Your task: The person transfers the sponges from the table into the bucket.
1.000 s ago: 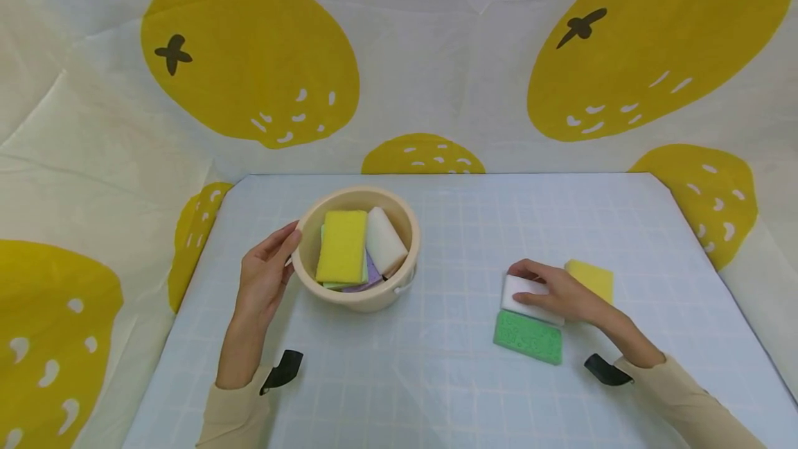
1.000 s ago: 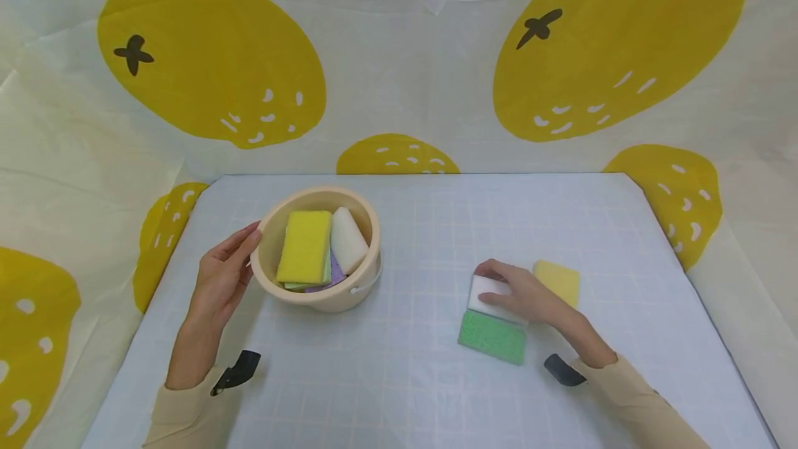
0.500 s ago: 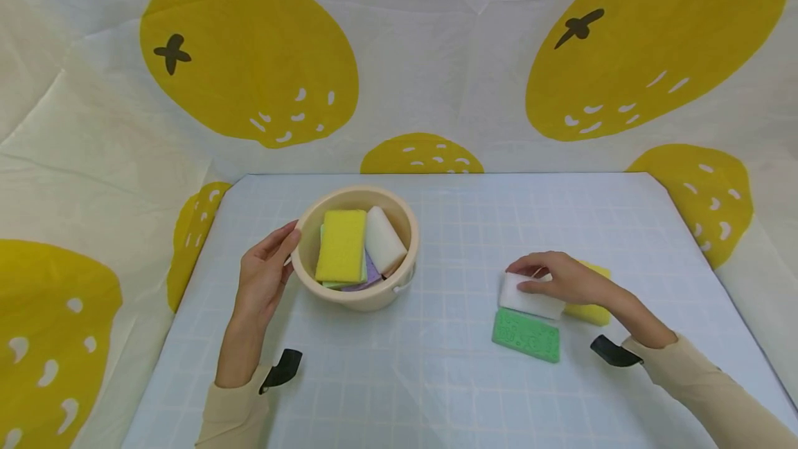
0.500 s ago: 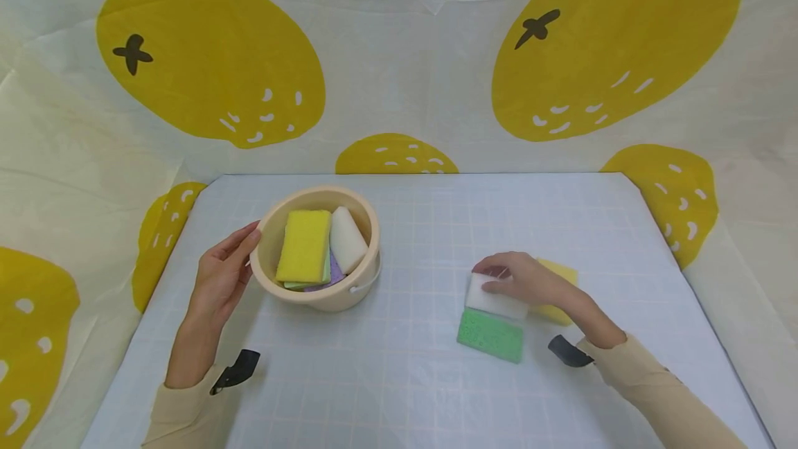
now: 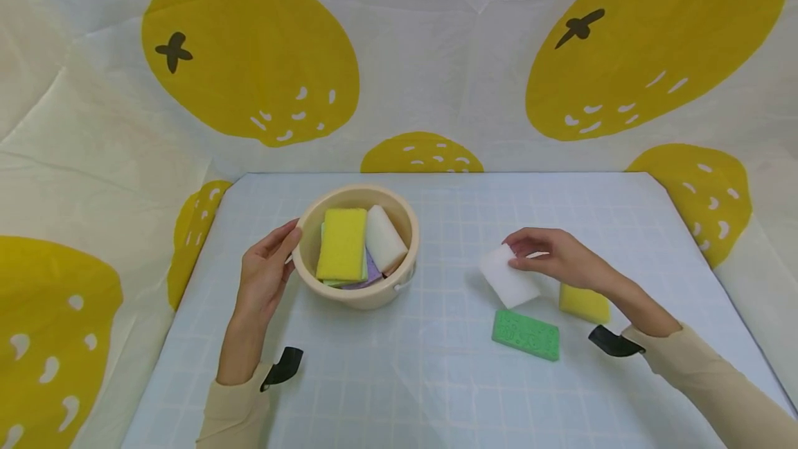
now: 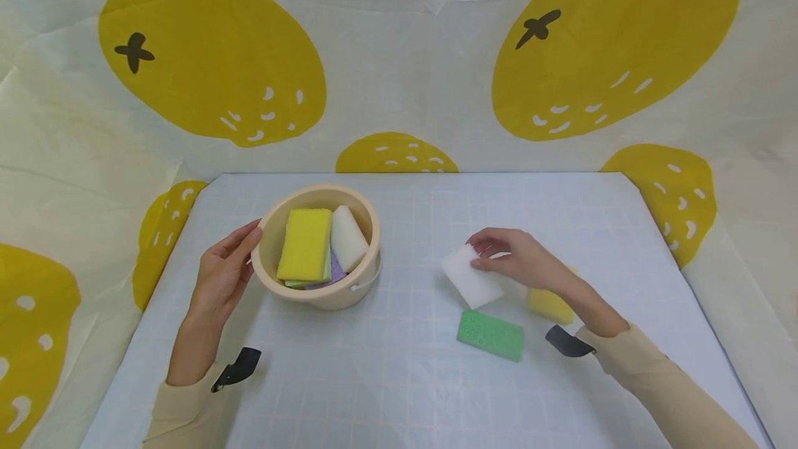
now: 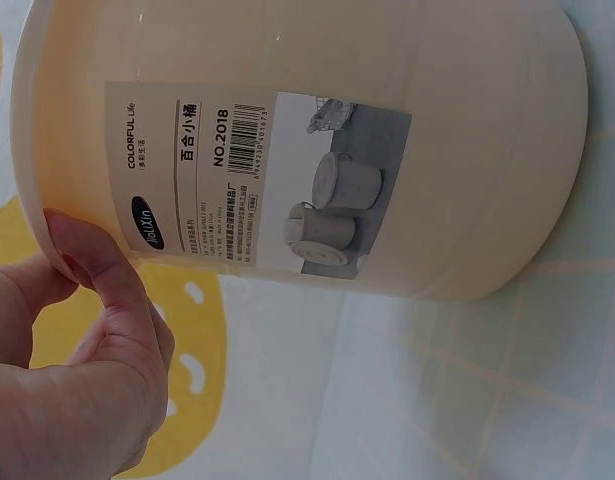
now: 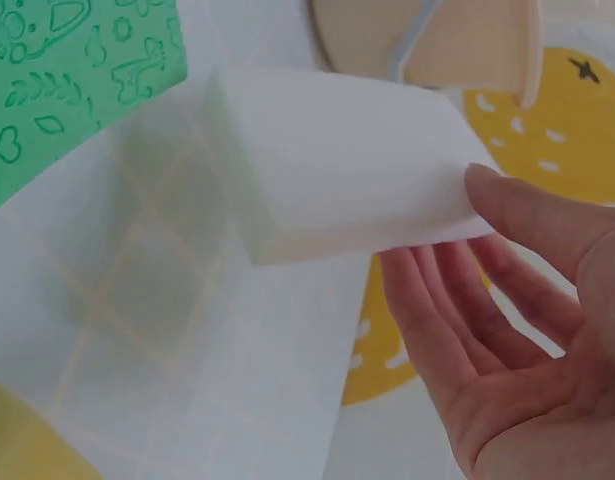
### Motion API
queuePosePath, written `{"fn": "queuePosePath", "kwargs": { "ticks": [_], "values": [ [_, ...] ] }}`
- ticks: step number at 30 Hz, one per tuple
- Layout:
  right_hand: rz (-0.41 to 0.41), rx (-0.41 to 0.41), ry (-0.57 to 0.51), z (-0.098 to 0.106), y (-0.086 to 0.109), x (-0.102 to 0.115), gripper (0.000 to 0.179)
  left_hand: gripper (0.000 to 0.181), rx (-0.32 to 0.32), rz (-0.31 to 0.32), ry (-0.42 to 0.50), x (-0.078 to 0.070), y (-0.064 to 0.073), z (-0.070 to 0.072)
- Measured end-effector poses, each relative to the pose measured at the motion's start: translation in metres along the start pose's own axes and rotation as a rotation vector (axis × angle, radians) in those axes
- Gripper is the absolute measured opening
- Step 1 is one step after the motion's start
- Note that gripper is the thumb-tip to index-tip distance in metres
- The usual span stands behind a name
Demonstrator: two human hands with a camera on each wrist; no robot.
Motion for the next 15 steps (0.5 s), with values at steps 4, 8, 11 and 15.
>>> {"fn": "queuePosePath", "kwargs": {
  "ticks": [4, 8, 11, 15],
  "values": [
    [-0.001, -0.039, -0.027, 0.004, -0.004, 0.008, 0.035, 0.059, -0.001, 0.008, -0.005, 0.001, 0.000, 0.000],
    [0.001, -0.064, -0.066, 0.008, -0.009, 0.019, 0.035, 0.059, -0.003, 0.008, -0.008, 0.001, 0.000, 0.000],
    [-0.013, -0.073, -0.100, 0.009, -0.013, 0.025, 0.035, 0.059, -0.006, 0.008, -0.007, 0.001, 0.000, 0.000],
    [-0.049, -0.080, -0.150, 0.009, -0.018, 0.030, 0.037, 0.059, -0.007, 0.007, -0.009, 0.001, 0.000, 0.000]
  ]
}}
Point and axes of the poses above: each hand's wrist, its own y-axis away from the middle knuckle, its own z-axis out of the back of the hand, x = y × z, the point moved 10 cm from there along -y, towards the middle knuckle, and after that the axes turned 9 degrees about -y, right-handed, at the moved point
